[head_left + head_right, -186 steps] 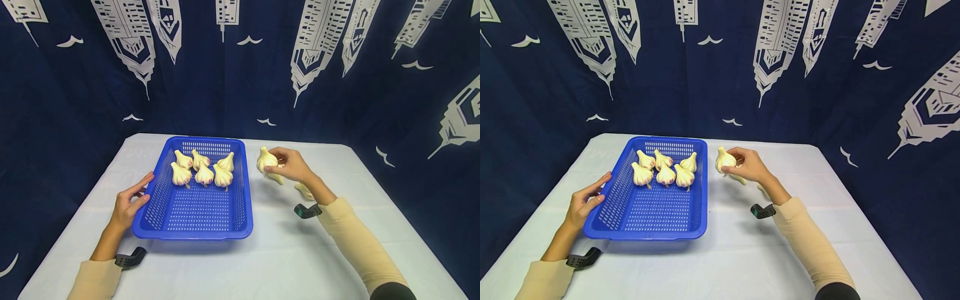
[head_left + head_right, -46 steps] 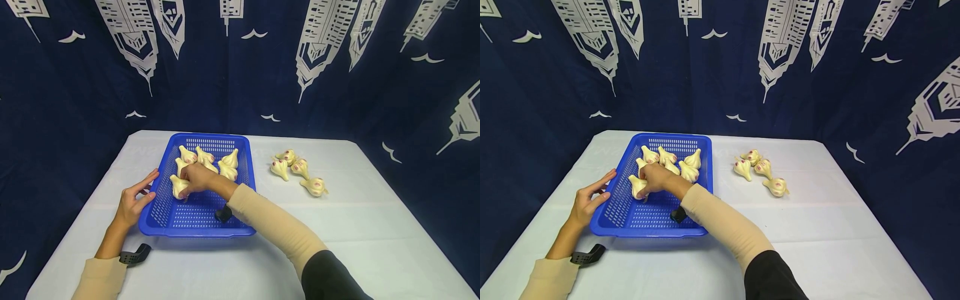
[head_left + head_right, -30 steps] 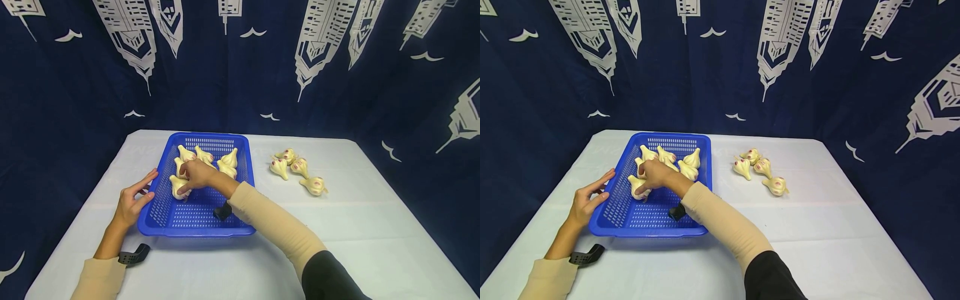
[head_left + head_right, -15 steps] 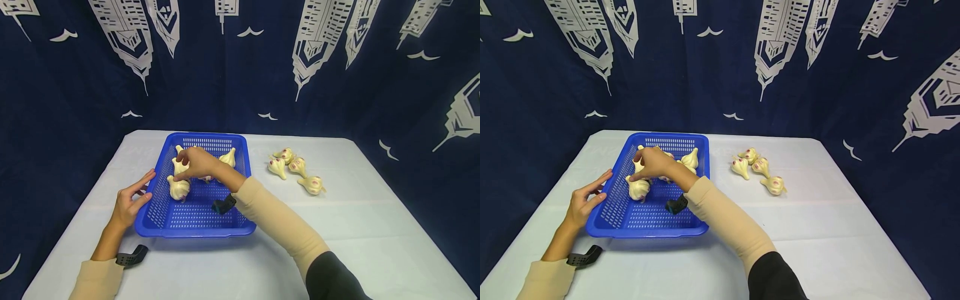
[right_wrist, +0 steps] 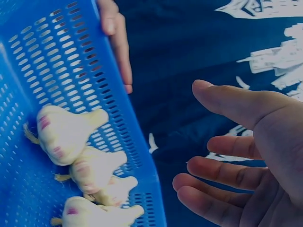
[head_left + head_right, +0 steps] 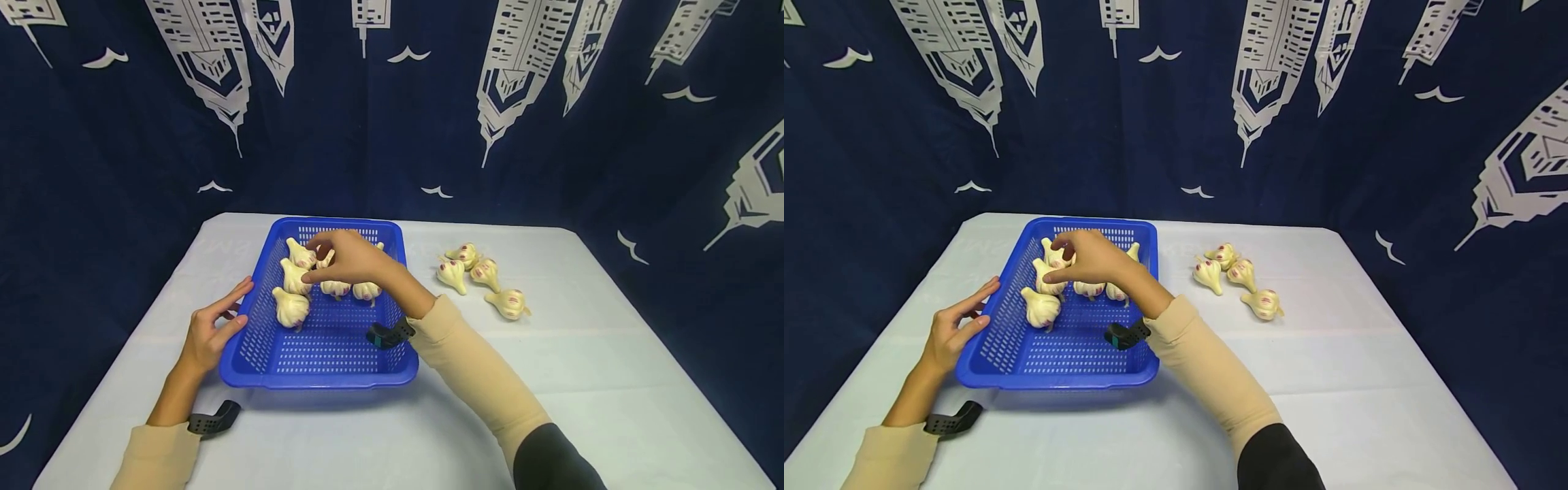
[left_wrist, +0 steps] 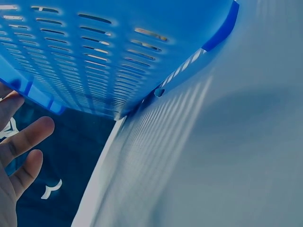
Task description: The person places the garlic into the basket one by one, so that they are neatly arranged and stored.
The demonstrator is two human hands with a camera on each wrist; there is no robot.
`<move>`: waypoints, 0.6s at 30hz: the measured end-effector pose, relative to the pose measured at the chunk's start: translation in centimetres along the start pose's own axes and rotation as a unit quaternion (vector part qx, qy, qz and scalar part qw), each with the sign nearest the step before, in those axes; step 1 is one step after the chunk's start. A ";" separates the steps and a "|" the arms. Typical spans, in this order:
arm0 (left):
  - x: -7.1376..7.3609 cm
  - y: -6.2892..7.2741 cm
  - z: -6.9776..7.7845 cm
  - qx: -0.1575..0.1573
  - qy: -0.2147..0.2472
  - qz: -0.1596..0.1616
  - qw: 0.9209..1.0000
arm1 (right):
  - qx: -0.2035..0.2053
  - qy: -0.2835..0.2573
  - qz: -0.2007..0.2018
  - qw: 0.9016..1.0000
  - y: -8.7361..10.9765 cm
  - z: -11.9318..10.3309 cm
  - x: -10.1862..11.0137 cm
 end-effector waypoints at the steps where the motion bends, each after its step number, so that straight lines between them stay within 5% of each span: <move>1: 0.0 0.0 0.0 0.000 0.000 0.000 1.000 | -0.003 -0.002 0.005 1.000 0.3 0.2 0.3; 18: -0.2 0.1 0.1 -0.009 -0.013 -0.006 1.000 | -0.033 -0.001 0.059 0.998 3.1 4.7 2.7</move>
Point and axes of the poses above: each hand's wrist, its own y-axis away from the middle knuckle, its own x-axis out of the back of the hand, z = x × y, the point moved 10 cm from there along -y, towards the middle knuckle, and after that the axes turned 9 degrees about -x, right-handed, at the moved point
